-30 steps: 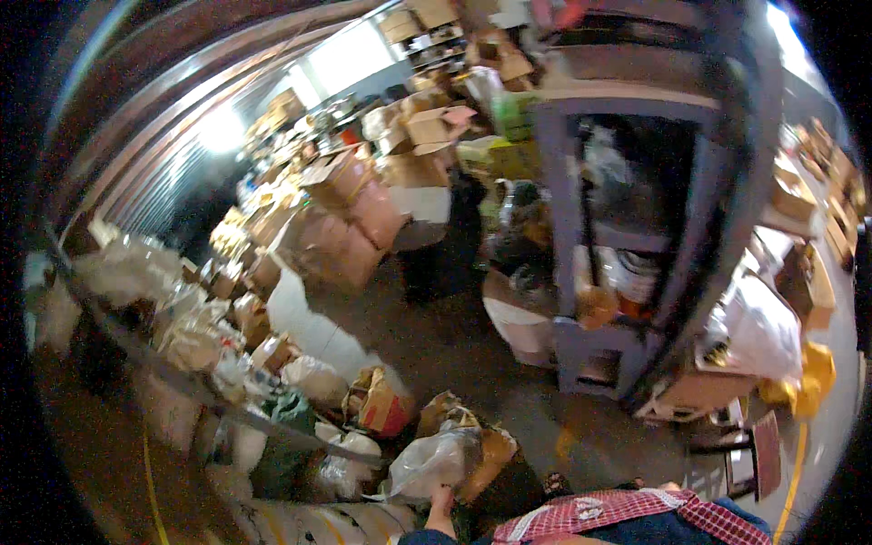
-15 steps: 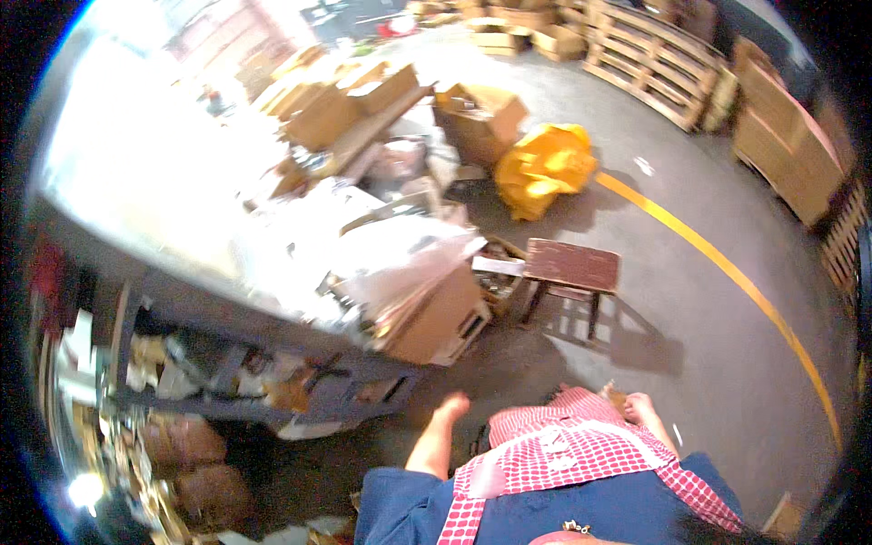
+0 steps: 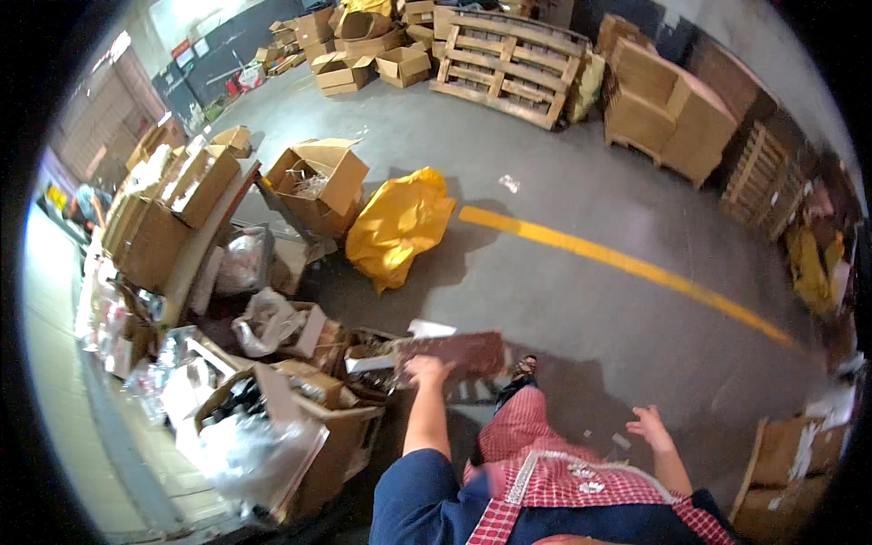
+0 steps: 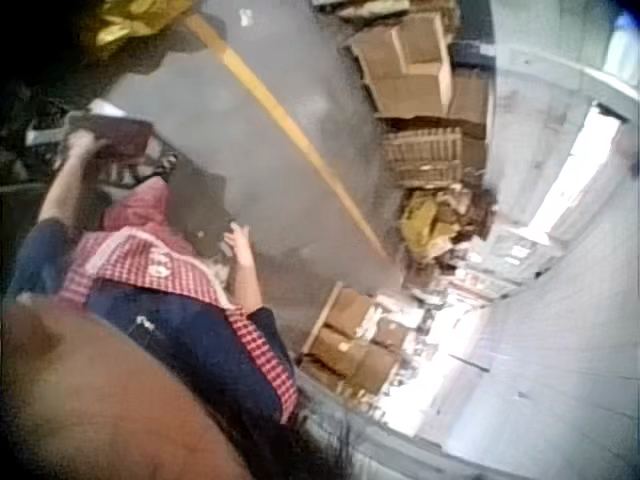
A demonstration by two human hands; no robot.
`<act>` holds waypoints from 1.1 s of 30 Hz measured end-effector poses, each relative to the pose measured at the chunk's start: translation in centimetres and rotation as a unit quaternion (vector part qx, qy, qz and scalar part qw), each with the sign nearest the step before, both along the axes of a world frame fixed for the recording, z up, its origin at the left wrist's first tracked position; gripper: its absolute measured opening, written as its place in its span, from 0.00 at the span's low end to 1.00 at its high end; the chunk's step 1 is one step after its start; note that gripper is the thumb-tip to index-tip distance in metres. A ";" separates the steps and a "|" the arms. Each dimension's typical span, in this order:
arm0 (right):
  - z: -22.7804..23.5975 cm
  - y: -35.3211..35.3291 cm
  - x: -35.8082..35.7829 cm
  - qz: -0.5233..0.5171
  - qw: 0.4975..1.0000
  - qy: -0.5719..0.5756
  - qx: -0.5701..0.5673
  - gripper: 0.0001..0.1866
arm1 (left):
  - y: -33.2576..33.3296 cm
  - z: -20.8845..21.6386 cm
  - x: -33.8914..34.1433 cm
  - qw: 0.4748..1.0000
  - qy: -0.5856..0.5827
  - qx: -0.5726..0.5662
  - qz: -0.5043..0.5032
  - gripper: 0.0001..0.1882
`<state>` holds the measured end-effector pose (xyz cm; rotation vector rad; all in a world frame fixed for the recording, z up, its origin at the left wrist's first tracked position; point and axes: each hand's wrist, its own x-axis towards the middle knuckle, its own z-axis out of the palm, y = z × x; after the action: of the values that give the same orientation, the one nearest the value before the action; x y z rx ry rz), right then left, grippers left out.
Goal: The person takes white plastic components from a yellow bag, stacks them on a table, and then places small bags of metal parts into a box on a digital scale.
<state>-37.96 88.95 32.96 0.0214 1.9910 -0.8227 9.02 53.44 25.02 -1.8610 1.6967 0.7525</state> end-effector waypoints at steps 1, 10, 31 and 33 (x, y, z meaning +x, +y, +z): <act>1.1 -3.1 -1.4 0.027 0.999 0.017 -0.024 0.43 | -0.5 -0.9 -0.7 0.998 -0.031 0.013 0.051 0.50; -4.7 -29.8 -20.0 0.502 0.808 0.293 0.093 0.22 | -1.2 -8.3 -0.2 0.991 -0.114 0.058 -0.033 0.47; -12.4 -92.2 -29.6 0.493 0.869 -0.016 0.044 0.11 | -43.0 -7.1 -16.9 0.953 0.295 -0.058 0.039 0.20; -14.4 -99.3 -32.6 0.451 0.892 0.005 0.037 0.11 | -46.9 -0.4 -16.0 0.877 0.465 0.026 0.119 0.21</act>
<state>-70.58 -10.39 18.51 -0.8054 1.7479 -0.1312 -6.97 6.58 24.67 -1.7910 1.9143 2.0183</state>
